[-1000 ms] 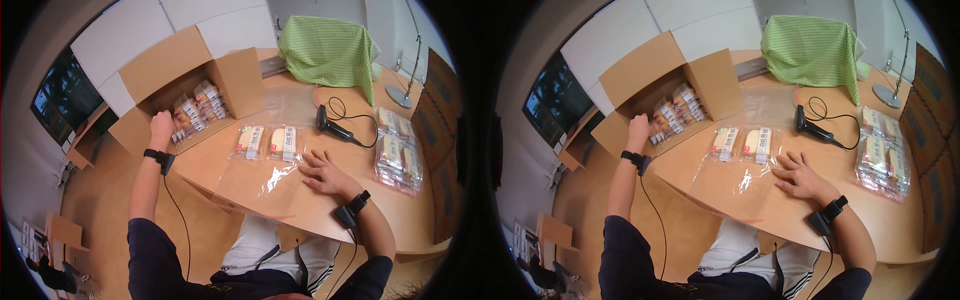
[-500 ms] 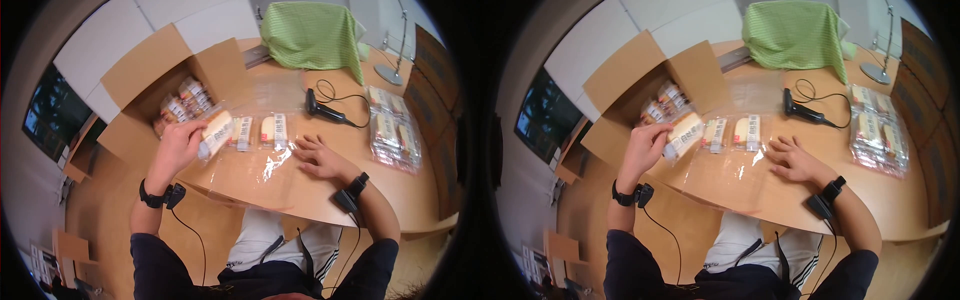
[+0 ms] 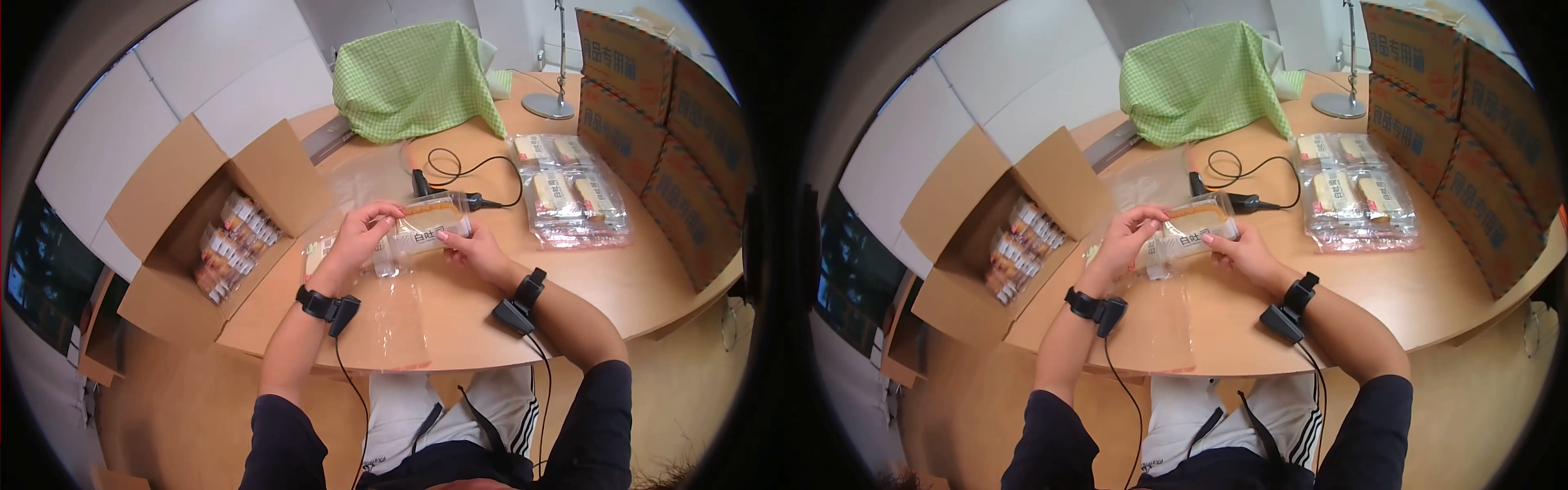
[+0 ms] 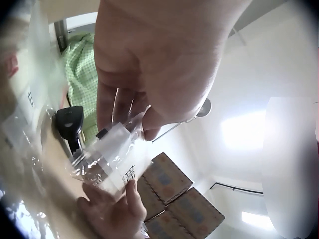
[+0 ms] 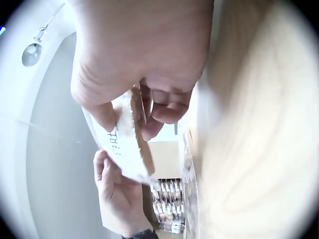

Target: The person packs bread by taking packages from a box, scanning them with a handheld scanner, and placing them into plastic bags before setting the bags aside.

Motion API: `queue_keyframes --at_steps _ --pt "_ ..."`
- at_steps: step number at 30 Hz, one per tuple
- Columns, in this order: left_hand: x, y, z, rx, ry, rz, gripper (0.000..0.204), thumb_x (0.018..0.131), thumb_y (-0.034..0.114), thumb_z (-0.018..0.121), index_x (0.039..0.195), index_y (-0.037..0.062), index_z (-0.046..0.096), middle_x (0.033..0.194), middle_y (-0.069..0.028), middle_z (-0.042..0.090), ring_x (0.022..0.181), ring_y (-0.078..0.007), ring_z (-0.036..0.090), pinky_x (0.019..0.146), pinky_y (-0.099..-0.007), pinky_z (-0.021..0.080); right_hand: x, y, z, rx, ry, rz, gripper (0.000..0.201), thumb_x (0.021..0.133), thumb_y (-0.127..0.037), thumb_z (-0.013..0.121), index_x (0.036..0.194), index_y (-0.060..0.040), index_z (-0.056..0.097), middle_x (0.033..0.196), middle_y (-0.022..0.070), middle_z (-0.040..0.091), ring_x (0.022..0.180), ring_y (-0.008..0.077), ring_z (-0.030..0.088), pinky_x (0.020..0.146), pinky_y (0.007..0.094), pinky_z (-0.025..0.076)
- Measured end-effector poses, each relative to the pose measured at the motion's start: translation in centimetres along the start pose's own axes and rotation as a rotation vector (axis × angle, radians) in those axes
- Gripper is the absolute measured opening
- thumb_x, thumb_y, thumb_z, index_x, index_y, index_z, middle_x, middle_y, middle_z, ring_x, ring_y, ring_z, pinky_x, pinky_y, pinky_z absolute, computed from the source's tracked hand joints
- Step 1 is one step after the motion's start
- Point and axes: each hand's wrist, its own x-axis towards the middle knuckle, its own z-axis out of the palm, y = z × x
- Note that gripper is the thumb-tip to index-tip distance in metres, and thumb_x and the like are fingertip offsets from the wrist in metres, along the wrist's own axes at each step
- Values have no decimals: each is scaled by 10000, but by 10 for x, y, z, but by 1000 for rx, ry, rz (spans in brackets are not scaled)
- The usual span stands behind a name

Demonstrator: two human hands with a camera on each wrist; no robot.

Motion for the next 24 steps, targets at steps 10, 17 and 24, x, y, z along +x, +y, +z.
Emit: queue_keyframes --at_steps 10,17,24 --pt "-9 -56 14 -784 69 -150 453 1012 375 421 1283 25 519 1252 -95 583 1191 -212 535 1011 -355 413 3 -2 6 -879 -3 -672 633 749 171 471 1334 -64 527 1408 198 366 1171 388 518 972 389 455" --pt "-7 -43 21 -707 151 -213 379 952 115 552 1290 -23 452 1215 -140 597 1077 -221 625 943 -376 524 4 1 15 -912 -247 -637 706 717 134 458 1402 -35 422 1479 214 298 1332 407 385 1093 419 357" --pt "-5 -55 7 -933 267 -281 347 995 188 481 1282 -8 469 1196 -129 619 1085 -226 628 943 -394 525 27 -2 -9 -889 23 -552 607 737 41 501 1336 7 412 1387 216 402 1318 385 389 1122 415 306"
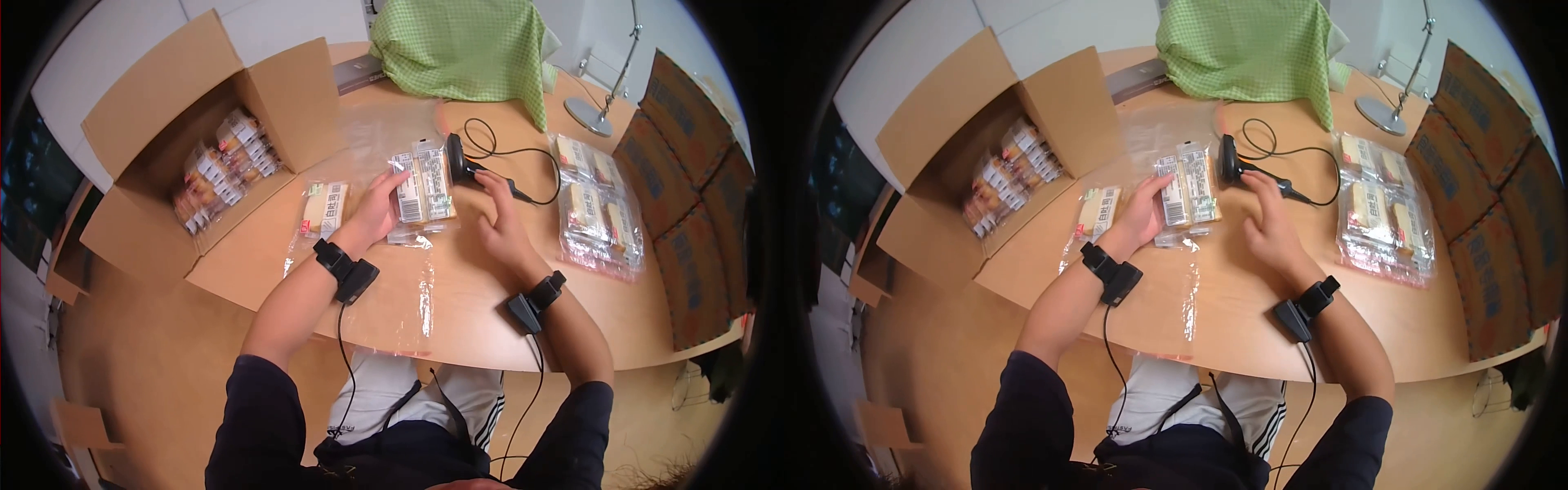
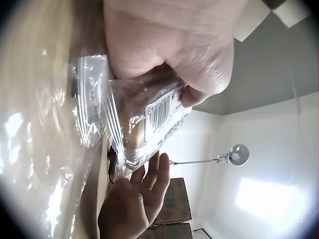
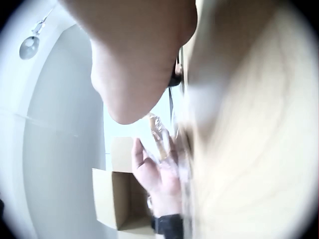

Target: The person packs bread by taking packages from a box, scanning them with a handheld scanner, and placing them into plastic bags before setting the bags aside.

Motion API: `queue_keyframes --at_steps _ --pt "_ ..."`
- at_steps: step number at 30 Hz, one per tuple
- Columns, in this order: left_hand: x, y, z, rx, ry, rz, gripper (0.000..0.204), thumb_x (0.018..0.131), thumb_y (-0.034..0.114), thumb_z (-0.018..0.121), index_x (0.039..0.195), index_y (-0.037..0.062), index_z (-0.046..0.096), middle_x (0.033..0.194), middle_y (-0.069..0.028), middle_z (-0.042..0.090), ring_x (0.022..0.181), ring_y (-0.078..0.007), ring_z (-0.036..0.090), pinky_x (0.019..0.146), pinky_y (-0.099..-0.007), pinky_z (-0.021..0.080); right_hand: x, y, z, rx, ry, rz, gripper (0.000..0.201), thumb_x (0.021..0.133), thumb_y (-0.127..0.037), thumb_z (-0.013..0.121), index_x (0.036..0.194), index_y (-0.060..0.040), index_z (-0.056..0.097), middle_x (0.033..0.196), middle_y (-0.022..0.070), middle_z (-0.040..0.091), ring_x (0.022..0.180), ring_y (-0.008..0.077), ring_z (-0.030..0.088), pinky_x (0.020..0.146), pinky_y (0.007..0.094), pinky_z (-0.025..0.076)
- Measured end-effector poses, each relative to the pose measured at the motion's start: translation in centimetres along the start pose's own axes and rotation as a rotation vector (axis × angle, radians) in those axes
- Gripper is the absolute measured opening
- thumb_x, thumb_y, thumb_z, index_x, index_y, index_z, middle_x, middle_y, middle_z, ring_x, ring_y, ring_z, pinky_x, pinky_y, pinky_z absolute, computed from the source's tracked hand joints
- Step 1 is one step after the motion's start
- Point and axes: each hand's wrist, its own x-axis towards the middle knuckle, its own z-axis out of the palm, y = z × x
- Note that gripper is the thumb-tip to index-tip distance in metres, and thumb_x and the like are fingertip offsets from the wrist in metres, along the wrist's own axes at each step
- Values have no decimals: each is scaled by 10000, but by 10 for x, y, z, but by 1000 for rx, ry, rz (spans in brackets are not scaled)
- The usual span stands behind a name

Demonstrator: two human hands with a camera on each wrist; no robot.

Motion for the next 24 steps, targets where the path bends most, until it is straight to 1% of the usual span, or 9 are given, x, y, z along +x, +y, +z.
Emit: queue_keyframes --at_steps 1,3,7,9,11,18,21,23,24 --pt "0 1 1 -7 2 15 347 995 188 481 1282 -8 469 1196 -129 619 1085 -226 628 943 -394 525 7 3 -4 -3 -11 -13 607 737 41 501 1336 7 412 1387 216 402 1318 385 389 1122 415 306" --pt "0 3 4 -118 -23 -41 375 1009 240 444 1297 3 485 1217 -141 620 1092 -246 626 949 -407 515 21 8 -9 -208 -28 123 556 760 5 556 1302 7 430 1338 214 436 1276 399 412 1098 426 339" --pt "6 -2 -7 -90 23 -84 468 1004 361 420 1302 15 520 1237 -140 623 1114 -271 615 998 -443 472 52 28 -13 -472 -74 148 553 764 -57 631 1279 11 441 1265 228 476 1250 398 418 1055 456 378" --pt "1 2 -2 -164 -41 -125 438 1007 324 409 1284 6 527 1214 -143 633 1111 -268 618 972 -422 486 65 28 -16 -533 -172 230 602 748 -89 650 1300 9 433 1246 252 511 1235 399 448 1026 459 405" --pt "1 1 -2 -151 -15 -107 450 1004 338 408 1291 9 521 1224 -141 628 1113 -269 617 977 -423 482 76 23 -12 -610 -390 396 584 732 -105 646 1276 9 467 1221 261 551 1193 409 497 986 460 436" --pt "-1 -1 -1 -113 14 -7 443 995 316 436 1328 28 478 1290 -124 590 1186 -260 574 1024 -420 452 74 61 4 -614 -331 373 494 727 -135 626 1188 21 541 1066 248 642 1039 416 595 905 466 482" --pt "2 -1 -1 -133 -31 -3 420 986 275 455 1332 36 463 1292 -121 583 1190 -261 571 1031 -427 452 76 49 -4 -555 -225 336 483 738 -192 678 1158 29 592 994 253 671 993 392 635 874 434 493" --pt "1 -1 1 -148 -33 -12 415 980 253 467 1338 44 450 1295 -119 578 1192 -262 570 1033 -432 454 85 29 -17 -459 -135 511 367 744 -121 614 1091 -2 604 960 270 664 951 417 636 814 475 499" --pt "0 -1 2 -136 -42 9 412 978 245 471 1342 54 441 1295 -116 574 1192 -263 570 1032 -437 457 88 38 -25 -446 -79 487 334 755 -136 616 1060 -3 623 949 273 666 932 427 640 802 465 502"
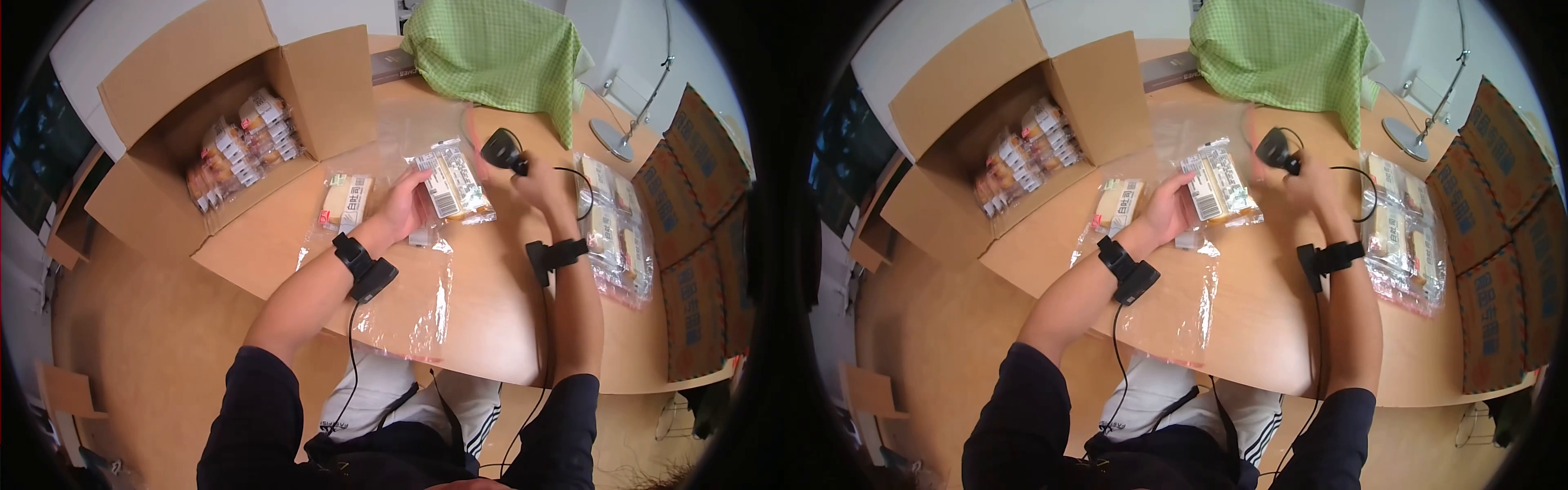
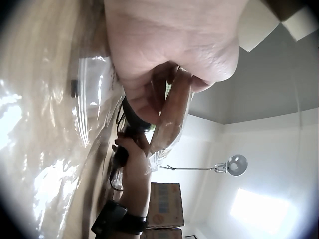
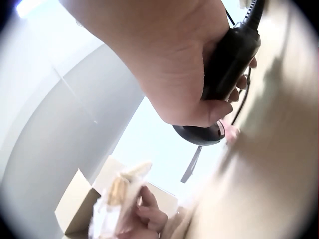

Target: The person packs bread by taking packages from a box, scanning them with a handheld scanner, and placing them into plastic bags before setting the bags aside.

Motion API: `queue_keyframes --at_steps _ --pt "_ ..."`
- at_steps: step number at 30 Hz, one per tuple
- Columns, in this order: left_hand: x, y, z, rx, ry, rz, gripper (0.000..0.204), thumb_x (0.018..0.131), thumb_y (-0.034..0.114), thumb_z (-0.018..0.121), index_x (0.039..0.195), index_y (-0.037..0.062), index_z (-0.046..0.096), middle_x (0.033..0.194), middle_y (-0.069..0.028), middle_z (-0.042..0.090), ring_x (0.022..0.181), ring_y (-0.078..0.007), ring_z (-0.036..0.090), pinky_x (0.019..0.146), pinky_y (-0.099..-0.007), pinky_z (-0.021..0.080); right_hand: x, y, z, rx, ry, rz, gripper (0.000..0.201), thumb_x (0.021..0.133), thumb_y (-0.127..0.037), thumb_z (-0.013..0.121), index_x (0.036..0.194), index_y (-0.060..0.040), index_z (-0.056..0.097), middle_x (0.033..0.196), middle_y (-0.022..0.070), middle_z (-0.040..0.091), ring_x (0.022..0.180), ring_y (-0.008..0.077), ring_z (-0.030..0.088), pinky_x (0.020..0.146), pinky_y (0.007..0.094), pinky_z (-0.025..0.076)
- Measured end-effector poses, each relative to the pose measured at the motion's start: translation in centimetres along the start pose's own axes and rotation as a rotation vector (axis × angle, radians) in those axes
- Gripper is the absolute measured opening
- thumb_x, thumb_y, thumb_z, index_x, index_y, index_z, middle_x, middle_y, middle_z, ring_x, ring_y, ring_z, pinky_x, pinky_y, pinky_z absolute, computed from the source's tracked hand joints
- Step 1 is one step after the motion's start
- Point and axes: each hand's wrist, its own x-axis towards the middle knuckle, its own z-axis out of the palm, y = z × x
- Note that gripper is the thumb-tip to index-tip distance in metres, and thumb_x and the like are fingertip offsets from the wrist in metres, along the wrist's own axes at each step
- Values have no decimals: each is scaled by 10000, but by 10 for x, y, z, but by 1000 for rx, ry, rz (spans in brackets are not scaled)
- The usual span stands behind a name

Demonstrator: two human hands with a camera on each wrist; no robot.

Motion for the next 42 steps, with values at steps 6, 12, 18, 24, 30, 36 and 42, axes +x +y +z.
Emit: queue_keyframes --at_steps 6,12,18,24,30,36,42 --pt "2 -2 -3 27 -12 25 391 974 209 475 1338 75 427 1284 -109 573 1182 -254 573 1017 -447 469 -33 -40 -98 252 -385 -41 249 764 -159 663 962 -14 619 723 11 566 620 118 542 535 290 409" --pt "-1 -2 2 97 -28 51 376 975 177 465 1327 51 434 1261 -109 588 1148 -239 587 984 -410 484 -60 -71 -111 -21 -511 -351 308 709 -149 668 964 13 610 677 103 586 609 229 575 566 355 434" --pt "-1 -2 1 82 -42 70 364 969 161 473 1310 33 455 1225 -115 609 1116 -226 604 958 -391 497 -69 -93 -102 -40 -660 -443 250 639 -127 617 837 24 597 662 174 591 618 330 564 601 404 451" --pt "-3 -2 3 84 -16 74 352 969 157 482 1298 35 469 1218 -113 612 1106 -222 609 950 -387 503 -72 -93 -101 -78 -658 -443 273 628 -131 618 857 16 602 657 170 593 623 336 574 603 406 456" --pt "-2 -2 0 73 -47 76 351 972 144 475 1306 35 459 1210 -112 614 1101 -222 610 949 -383 504 -74 -100 -108 -92 -680 -421 304 633 -127 614 902 14 610 662 170 598 628 344 573 610 410 459" --pt "-3 -1 5 83 -21 76 353 971 147 481 1304 32 464 1215 -114 612 1103 -224 610 953 -384 500 -74 -100 -112 -47 -688 -407 341 650 -117 615 960 24 615 695 181 617 658 340 600 629 411 472" --pt "-4 -2 4 87 -22 71 361 969 152 485 1308 30 463 1226 -117 609 1112 -225 606 955 -382 499 -77 -102 -116 -46 -650 -393 373 660 -119 619 1003 25 615 731 189 628 680 342 608 646 411 479"
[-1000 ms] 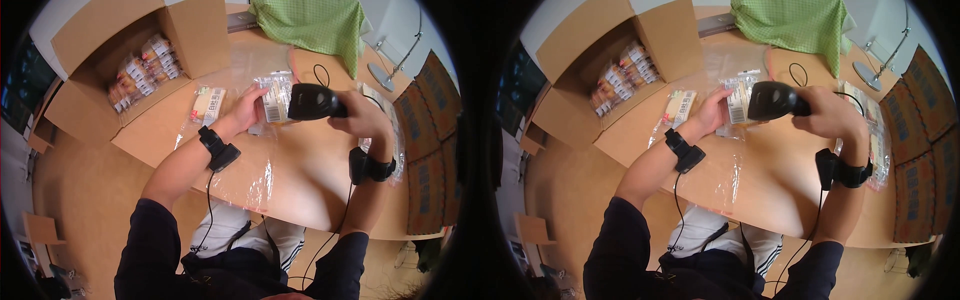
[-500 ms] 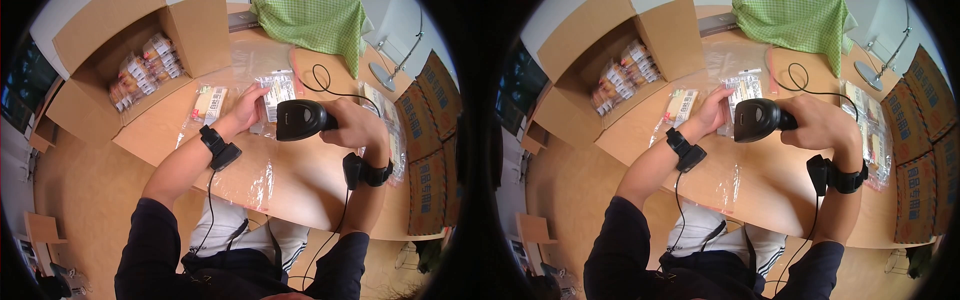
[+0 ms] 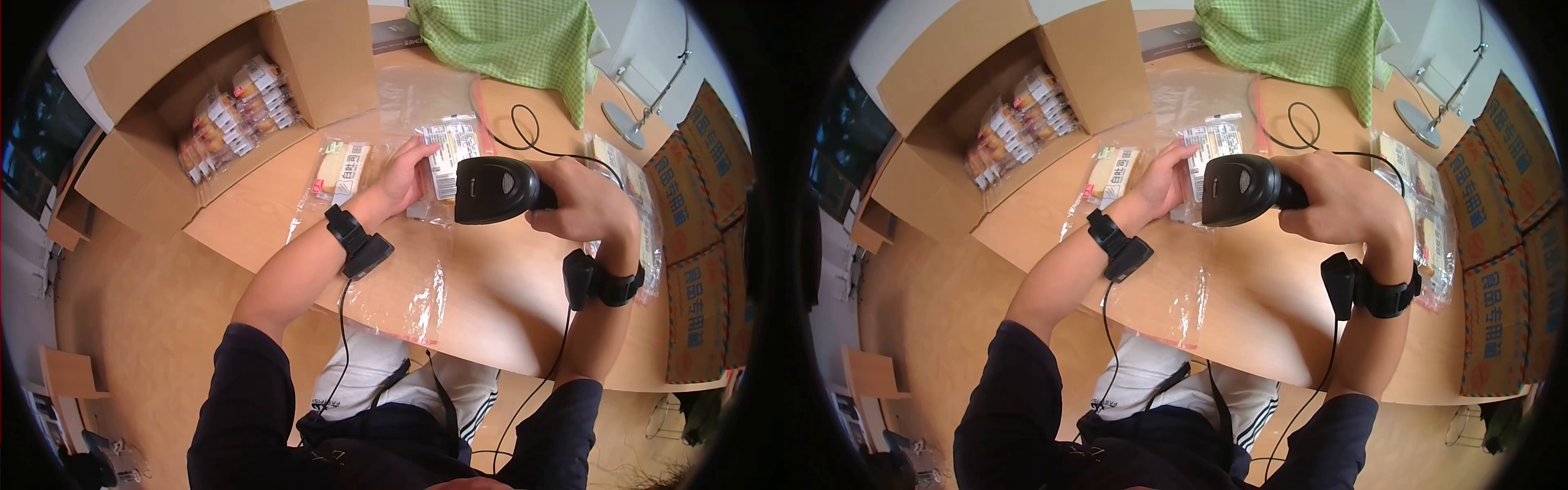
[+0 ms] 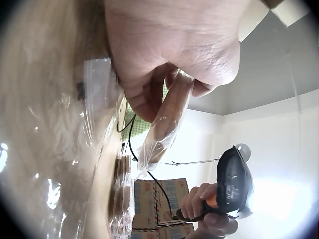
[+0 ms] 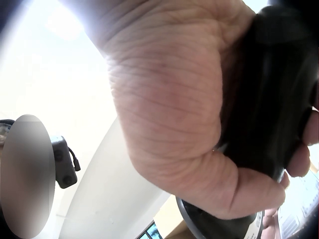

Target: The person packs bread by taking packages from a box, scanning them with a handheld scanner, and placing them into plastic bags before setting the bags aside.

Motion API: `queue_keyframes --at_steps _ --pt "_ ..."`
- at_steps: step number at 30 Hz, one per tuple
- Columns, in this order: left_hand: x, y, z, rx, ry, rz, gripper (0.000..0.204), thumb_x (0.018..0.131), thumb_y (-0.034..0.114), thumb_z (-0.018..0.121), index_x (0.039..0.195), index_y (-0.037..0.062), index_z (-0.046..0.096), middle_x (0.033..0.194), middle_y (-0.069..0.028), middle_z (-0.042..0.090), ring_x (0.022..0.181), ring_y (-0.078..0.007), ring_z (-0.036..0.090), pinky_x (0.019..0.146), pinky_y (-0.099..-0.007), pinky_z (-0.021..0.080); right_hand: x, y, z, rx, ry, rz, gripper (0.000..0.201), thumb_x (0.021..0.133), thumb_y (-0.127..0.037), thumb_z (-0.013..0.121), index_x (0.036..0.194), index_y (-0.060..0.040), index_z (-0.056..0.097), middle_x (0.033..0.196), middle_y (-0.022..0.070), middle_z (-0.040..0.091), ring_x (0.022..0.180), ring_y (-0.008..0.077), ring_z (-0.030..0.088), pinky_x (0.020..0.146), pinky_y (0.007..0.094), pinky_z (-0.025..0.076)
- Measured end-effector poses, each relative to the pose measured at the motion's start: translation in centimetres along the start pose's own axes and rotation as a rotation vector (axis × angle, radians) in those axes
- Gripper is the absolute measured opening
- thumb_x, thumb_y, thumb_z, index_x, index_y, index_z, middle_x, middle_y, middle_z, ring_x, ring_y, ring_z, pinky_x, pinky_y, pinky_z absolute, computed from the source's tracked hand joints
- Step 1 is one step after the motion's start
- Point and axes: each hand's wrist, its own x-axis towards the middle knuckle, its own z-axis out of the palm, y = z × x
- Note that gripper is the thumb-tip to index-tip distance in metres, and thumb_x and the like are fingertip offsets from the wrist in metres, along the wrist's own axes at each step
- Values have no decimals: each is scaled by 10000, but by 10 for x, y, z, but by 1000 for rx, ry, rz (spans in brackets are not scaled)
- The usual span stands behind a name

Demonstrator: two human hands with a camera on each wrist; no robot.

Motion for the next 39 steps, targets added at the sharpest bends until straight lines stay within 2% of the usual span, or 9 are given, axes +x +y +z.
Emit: queue_keyframes --at_steps 7,13,17,20,22,25,31,34,39 --pt "1 -1 -2 0 -17 3 369 971 163 476 1314 26 460 1237 -116 605 1114 -230 603 964 -386 493 1 2 1 -19 17 0 370 678 -130 632 1015 22 613 748 195 630 692 357 605 653 413 478" --pt "3 2 -6 -23 149 -82 444 984 320 430 1312 26 482 1267 -135 590 1126 -283 590 998 -444 463 31 49 23 83 407 16 330 846 -261 636 1067 -29 554 776 168 618 690 319 566 653 412 442" --pt "-1 12 -5 -147 114 -197 462 1003 365 413 1322 38 483 1256 -152 596 1119 -292 592 1003 -447 463 62 87 41 125 450 146 413 904 -292 549 1206 -21 469 981 237 621 878 393 591 781 446 449" --pt "0 9 -7 -207 224 -144 411 1003 367 438 1242 43 519 1020 -120 639 884 -249 639 815 -385 534 86 125 72 40 475 156 490 918 -280 514 1306 -6 393 1159 286 570 1063 440 558 905 472 433" --pt "10 -4 -44 -497 -443 -67 337 996 347 464 1116 41 535 748 -48 540 612 -168 543 573 -286 465 89 124 78 49 409 200 565 920 -264 509 1394 -12 332 1279 311 502 1192 464 497 1003 476 408" --pt "6 -6 -45 -457 -279 -92 280 989 309 476 1029 35 518 618 -7 402 483 -122 403 461 -247 334 90 125 95 -132 434 244 537 916 -214 537 1387 -31 356 1256 252 520 1166 426 518 977 457 423" --pt "2 0 -36 -459 -495 -63 242 989 240 489 1058 11 525 599 -22 457 489 -134 444 487 -252 377 89 131 100 -205 432 163 609 862 -190 662 1391 -59 391 1208 228 542 1089 403 561 920 447 459" --pt "-2 1 -31 -400 -327 -69 314 990 330 464 968 19 499 555 -18 389 450 -137 396 434 -261 334 91 136 102 -191 451 175 632 855 -197 679 1403 -63 394 1186 231 553 1080 400 567 914 446 462" --pt "-2 1 -30 -328 -350 -35 296 988 319 474 987 25 507 577 -22 427 469 -140 419 460 -261 343 89 128 98 -204 454 178 637 859 -225 680 1409 -64 401 1171 237 560 1073 398 573 916 447 461"
